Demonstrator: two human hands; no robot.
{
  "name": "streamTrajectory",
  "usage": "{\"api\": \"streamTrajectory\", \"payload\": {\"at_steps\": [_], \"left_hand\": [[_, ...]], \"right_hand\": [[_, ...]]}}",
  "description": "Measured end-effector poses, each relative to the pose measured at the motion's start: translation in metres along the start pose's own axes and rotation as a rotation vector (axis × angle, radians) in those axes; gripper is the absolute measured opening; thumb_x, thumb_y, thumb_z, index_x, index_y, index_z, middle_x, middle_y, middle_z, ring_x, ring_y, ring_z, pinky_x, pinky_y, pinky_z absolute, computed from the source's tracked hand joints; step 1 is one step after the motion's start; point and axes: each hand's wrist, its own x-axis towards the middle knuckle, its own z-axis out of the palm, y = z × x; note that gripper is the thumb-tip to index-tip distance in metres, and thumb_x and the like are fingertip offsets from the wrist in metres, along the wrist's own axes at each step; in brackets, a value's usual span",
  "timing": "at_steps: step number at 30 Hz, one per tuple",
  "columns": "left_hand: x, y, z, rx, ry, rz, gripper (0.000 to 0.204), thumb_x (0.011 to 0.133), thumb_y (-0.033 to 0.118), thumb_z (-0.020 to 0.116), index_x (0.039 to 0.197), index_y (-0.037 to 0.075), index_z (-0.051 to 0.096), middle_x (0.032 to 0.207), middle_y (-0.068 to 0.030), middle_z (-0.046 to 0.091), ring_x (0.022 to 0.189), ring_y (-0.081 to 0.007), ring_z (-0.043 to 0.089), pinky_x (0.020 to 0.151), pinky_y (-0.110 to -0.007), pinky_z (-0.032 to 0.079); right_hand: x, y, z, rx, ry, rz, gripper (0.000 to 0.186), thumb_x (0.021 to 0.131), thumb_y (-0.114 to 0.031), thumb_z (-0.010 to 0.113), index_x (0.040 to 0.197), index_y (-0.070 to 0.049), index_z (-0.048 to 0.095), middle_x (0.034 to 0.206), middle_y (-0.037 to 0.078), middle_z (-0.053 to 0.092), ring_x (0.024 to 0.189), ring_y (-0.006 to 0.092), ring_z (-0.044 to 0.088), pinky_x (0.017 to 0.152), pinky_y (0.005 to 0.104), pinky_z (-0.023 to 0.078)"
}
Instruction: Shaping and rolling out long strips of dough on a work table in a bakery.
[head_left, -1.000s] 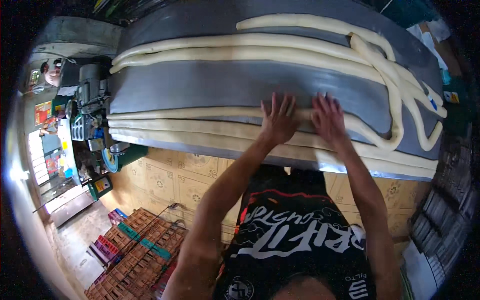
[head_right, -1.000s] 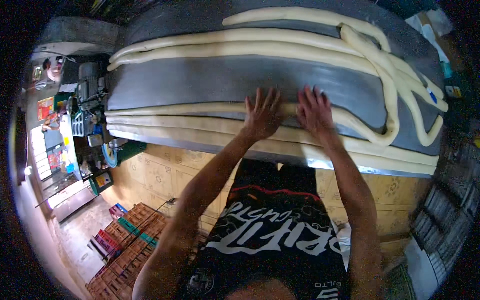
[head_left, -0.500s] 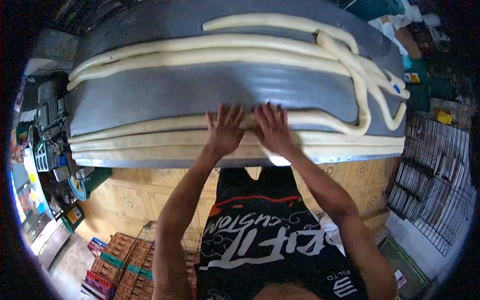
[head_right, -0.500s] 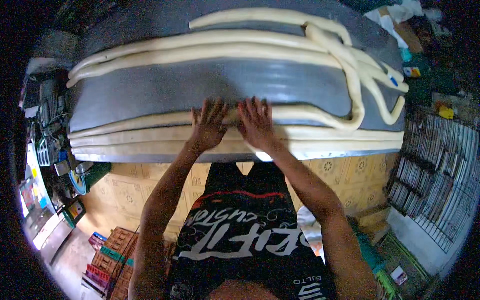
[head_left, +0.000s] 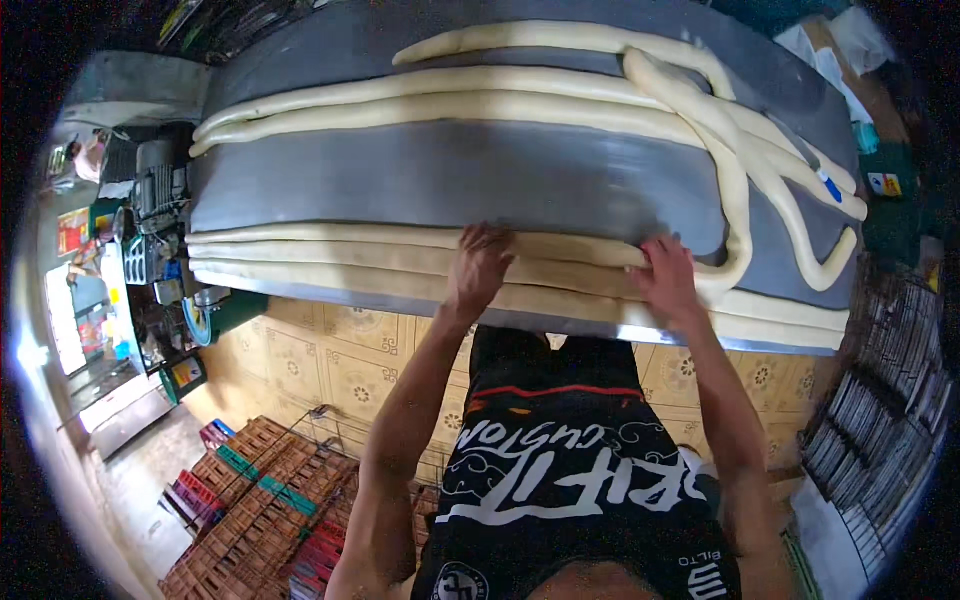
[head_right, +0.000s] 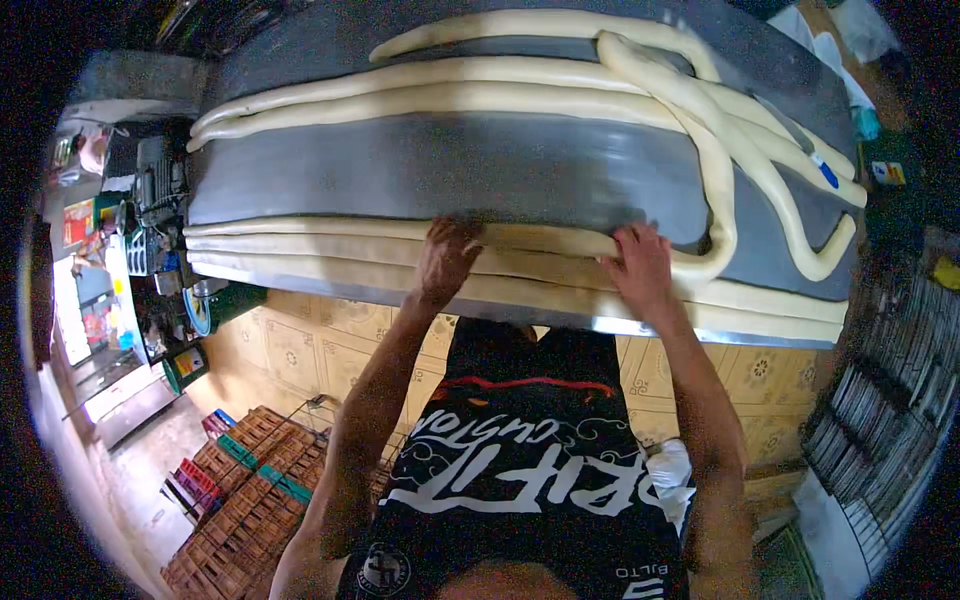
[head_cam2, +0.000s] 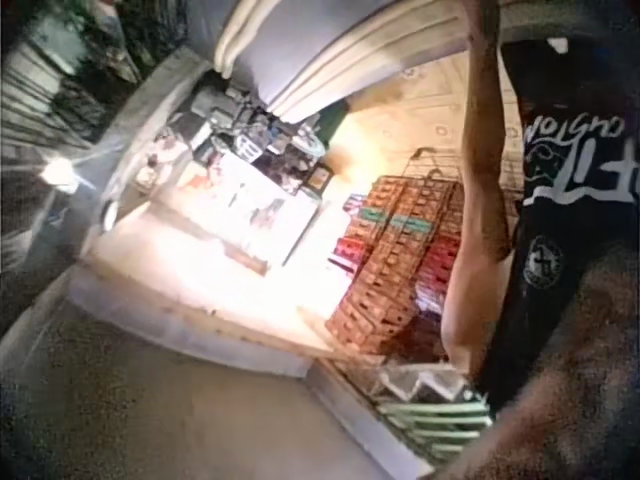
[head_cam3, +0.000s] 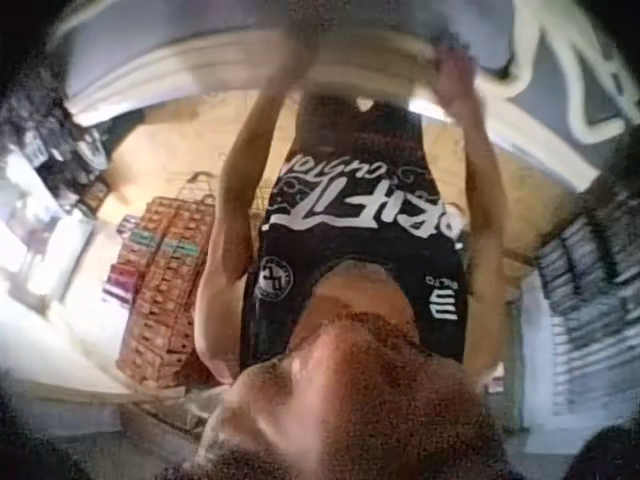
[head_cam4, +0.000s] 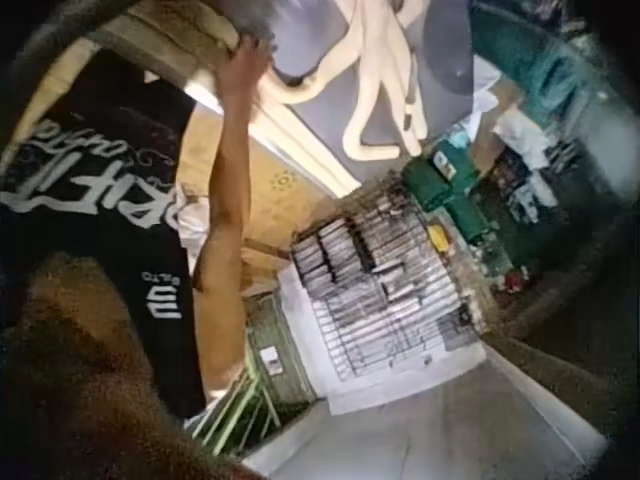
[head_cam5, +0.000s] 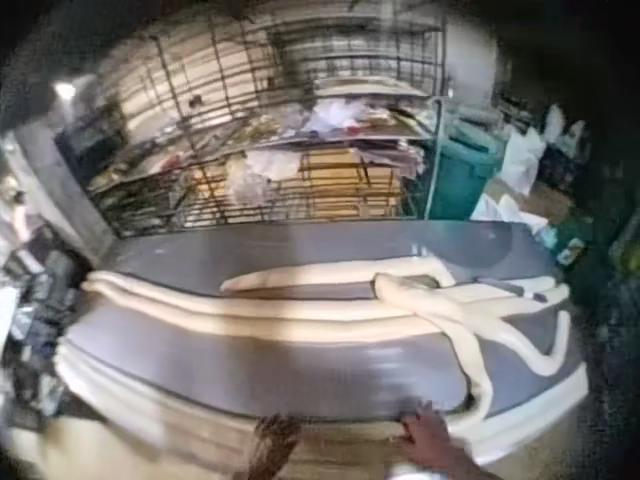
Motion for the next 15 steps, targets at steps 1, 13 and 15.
{"api": "streamTrajectory", "payload": {"at_steps": [1,13,15], "left_hand": [[0.002,0.008,0.005,0.005,-0.009,0.005,0.044,0.095,0.028,0.073,0.134,0.008,0.072,0.139,-0.0089,0.071,0.134,-0.0411,0.059,0.115,-0.054,0.041],[-0.020,0.026,0.020,0.437,-0.035,-0.014,0.067,0.104,0.041,0.061,0.166,0.022,0.042,0.173,-0.0131,0.036,0.156,-0.0571,0.026,0.124,-0.070,0.024],[-0.001,0.026,0.018,0.500,-0.002,0.026,0.065,0.105,0.043,0.059,0.165,0.022,0.043,0.172,-0.0166,0.037,0.155,-0.0573,0.027,0.124,-0.070,0.024]], "right_hand": [[0.003,0.007,-0.016,0.131,-0.161,0.041,0.056,0.089,-0.031,0.080,0.136,-0.007,0.065,0.118,0.013,0.069,0.100,0.0286,0.064,0.085,0.0402,0.050],[-0.092,0.103,-0.003,-0.077,0.339,-0.007,0.054,0.083,-0.010,0.072,0.137,-0.004,0.067,0.134,0.015,0.067,0.124,0.0366,0.061,0.104,0.0498,0.049],[-0.062,0.014,0.029,0.004,0.321,-0.101,0.060,0.084,-0.007,0.067,0.144,-0.002,0.062,0.143,0.019,0.061,0.130,0.0407,0.058,0.112,0.0513,0.044]]}}
